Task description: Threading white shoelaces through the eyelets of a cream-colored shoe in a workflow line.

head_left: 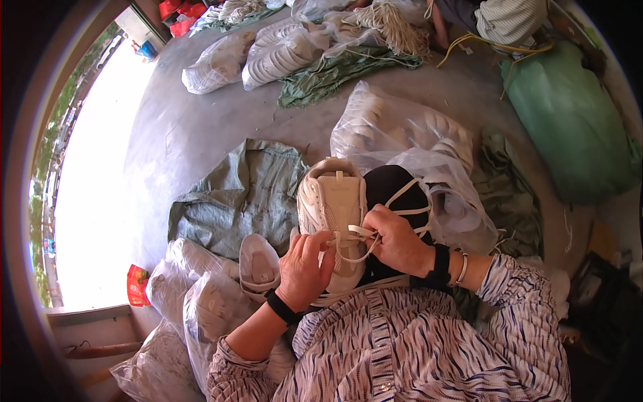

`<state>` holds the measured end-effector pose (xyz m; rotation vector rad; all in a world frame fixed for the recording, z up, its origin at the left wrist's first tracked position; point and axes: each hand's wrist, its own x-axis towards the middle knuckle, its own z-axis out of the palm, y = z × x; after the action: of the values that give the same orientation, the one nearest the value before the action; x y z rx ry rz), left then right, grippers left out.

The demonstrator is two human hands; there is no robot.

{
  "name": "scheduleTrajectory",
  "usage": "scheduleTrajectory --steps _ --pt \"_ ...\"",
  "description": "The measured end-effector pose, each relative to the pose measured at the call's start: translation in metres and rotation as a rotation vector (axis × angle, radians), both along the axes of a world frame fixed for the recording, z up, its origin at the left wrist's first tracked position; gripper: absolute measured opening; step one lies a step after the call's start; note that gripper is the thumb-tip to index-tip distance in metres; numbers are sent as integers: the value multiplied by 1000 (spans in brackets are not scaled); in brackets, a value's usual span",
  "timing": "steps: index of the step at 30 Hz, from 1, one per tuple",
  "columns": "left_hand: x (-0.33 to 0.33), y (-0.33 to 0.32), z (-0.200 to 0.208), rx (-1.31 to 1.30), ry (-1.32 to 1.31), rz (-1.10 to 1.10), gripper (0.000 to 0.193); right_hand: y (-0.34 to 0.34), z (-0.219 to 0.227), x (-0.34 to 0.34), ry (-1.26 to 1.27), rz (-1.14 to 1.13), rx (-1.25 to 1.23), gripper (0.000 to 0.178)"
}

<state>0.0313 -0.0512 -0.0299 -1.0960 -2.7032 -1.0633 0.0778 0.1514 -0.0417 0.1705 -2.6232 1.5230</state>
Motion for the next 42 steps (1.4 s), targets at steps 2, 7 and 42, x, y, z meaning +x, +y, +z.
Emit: scheduleTrajectory --steps 2,7,42 --pt "-1 0 1 -50 5 -3 18 -2 0 0 38 -14 -7 17" --pt "-9 6 16 -187 2 -56 13 -1 3 1 40 79 8 15" --pt "-5 15 10 -142 46 -86 17 74 47 -58 -872 267 -914 34"
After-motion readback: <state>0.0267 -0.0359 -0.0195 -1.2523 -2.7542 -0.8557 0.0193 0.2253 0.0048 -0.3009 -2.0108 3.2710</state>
